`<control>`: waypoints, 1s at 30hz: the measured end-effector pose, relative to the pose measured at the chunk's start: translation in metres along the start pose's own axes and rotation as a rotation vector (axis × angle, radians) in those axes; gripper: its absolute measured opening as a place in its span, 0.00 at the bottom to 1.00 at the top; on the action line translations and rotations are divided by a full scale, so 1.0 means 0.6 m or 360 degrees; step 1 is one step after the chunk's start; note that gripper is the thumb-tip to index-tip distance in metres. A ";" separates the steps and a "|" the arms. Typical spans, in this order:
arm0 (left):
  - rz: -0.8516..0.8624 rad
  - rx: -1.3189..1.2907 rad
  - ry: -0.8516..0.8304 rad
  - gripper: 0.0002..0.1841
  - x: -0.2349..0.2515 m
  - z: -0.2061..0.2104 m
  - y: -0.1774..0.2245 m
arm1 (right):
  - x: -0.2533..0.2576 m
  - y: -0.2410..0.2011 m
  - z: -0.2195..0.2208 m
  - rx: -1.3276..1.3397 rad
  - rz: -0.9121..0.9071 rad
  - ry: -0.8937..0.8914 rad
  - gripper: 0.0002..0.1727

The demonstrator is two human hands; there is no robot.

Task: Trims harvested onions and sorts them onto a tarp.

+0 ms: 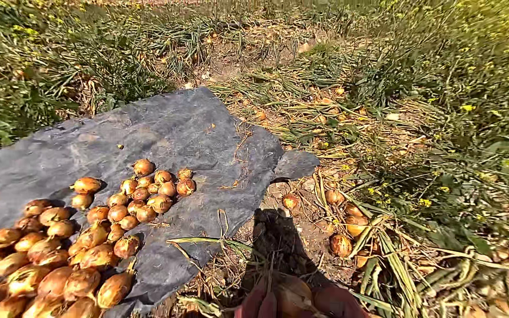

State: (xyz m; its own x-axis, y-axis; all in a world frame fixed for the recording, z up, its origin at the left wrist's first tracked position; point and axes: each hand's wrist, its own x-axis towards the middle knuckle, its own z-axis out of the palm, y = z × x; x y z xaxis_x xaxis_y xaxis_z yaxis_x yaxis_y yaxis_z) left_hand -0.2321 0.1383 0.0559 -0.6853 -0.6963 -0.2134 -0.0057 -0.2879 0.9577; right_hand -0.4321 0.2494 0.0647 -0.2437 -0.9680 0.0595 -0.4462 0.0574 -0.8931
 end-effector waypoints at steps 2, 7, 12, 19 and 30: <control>-0.0021 0.0061 0.0152 0.26 -0.012 0.001 0.014 | 0.015 0.000 0.008 -0.0658 -0.0563 0.0283 0.27; 0.0050 0.0532 0.0174 0.51 -0.033 0.011 0.001 | -0.023 -0.030 0.034 -0.1084 -0.0721 0.0156 0.09; 0.0115 0.0769 0.0249 0.29 -0.045 0.023 -0.050 | -0.051 -0.045 0.086 -0.1018 -0.0067 -0.0481 0.14; 0.0083 0.0435 0.0267 0.21 -0.025 -0.030 -0.062 | 0.019 -0.039 0.030 -0.1366 0.1380 -0.0711 0.15; -0.0532 -0.0825 0.1005 0.28 0.046 -0.057 -0.055 | 0.112 0.335 -0.152 -0.1268 0.1607 -0.0017 0.31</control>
State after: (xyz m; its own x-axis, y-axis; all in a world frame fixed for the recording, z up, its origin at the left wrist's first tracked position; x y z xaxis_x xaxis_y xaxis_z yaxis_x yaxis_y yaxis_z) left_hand -0.2259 0.1060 0.0116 -0.1754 -0.7115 -0.6804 0.3023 -0.6967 0.6506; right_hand -0.6168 0.2185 -0.0701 -0.7679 -0.4119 -0.4905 -0.4586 0.8882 -0.0280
